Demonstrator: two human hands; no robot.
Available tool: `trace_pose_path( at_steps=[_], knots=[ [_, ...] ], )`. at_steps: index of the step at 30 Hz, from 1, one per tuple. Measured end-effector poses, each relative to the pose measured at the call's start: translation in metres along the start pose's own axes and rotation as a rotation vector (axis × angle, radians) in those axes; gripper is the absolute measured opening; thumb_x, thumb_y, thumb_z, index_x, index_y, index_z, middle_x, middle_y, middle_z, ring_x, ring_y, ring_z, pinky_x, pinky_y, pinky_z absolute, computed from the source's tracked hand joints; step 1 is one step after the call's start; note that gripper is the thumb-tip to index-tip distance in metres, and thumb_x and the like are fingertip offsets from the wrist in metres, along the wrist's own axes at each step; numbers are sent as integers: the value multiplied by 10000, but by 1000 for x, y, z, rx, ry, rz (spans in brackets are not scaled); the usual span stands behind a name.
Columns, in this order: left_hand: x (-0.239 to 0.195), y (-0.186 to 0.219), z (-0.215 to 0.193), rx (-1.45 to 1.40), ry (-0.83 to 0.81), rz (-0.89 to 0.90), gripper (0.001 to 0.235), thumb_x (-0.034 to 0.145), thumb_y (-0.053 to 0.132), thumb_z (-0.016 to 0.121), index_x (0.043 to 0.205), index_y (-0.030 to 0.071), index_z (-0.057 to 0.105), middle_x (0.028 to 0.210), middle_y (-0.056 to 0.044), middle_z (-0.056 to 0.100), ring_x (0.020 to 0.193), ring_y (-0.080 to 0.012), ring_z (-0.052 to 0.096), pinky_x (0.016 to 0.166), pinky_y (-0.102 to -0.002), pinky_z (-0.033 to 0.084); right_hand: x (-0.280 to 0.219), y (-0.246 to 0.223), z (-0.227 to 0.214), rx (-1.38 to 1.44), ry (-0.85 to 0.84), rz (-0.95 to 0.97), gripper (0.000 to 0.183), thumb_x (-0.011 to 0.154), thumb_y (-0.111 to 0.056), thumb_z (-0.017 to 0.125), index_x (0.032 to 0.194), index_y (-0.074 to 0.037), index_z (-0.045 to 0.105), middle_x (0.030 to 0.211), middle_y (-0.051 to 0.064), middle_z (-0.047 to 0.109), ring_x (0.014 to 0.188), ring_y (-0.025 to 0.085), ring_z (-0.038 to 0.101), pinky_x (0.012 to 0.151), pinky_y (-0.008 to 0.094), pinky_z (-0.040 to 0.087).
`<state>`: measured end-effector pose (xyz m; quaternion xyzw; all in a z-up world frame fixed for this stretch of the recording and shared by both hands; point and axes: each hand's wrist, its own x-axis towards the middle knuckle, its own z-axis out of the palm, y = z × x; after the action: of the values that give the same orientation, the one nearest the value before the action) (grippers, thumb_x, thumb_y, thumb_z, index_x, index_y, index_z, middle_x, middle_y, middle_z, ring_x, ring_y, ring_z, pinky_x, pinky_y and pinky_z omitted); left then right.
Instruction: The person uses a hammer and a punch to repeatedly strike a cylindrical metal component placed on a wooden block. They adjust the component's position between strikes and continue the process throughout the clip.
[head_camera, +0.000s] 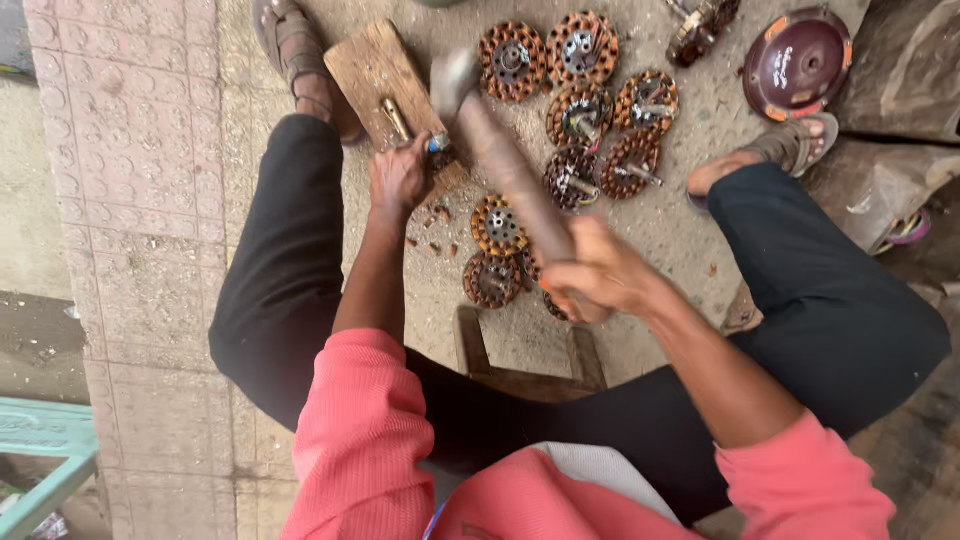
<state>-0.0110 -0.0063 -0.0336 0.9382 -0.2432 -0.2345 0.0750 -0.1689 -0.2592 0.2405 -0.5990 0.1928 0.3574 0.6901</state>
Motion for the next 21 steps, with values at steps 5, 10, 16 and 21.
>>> trace_pose_path(
  at_steps=[5, 10, 16, 21],
  knots=[
    [-7, 2, -3, -44, -12, -4, 222, 1093, 351, 543, 1281, 239, 585, 755, -136, 703, 557, -258, 605, 520, -437, 470, 19, 4, 40, 46, 170, -629, 128, 863, 36, 656, 887, -4, 537, 701, 115, 589, 560, 188, 605, 457, 346, 518],
    [-12, 12, -39, -93, 232, 84, 425, 832, 235, 629, 1254, 276, 597, 842, -169, 756, 704, -363, 728, 579, -503, 560, 41, 27, 30, 132, 225, 337, 232, 766, -6, 658, 907, -83, 491, 593, 94, 584, 427, 209, 571, 360, 378, 490],
    [-11, 9, -32, -73, -81, -46, 312, 1082, 240, 527, 1394, 236, 538, 975, -150, 774, 647, -323, 746, 508, -471, 540, 24, 72, 18, 38, 93, -89, 153, 780, 0, 633, 841, 102, 537, 586, 129, 596, 425, 201, 595, 371, 376, 526],
    [-10, 14, -43, -101, 201, 66, 431, 942, 373, 662, 1359, 315, 569, 1108, -121, 769, 709, -278, 738, 476, -411, 541, 61, 75, 38, 39, 144, 278, 250, 761, 38, 665, 825, 64, 425, 581, 148, 563, 420, 218, 564, 363, 403, 478]
  ],
)
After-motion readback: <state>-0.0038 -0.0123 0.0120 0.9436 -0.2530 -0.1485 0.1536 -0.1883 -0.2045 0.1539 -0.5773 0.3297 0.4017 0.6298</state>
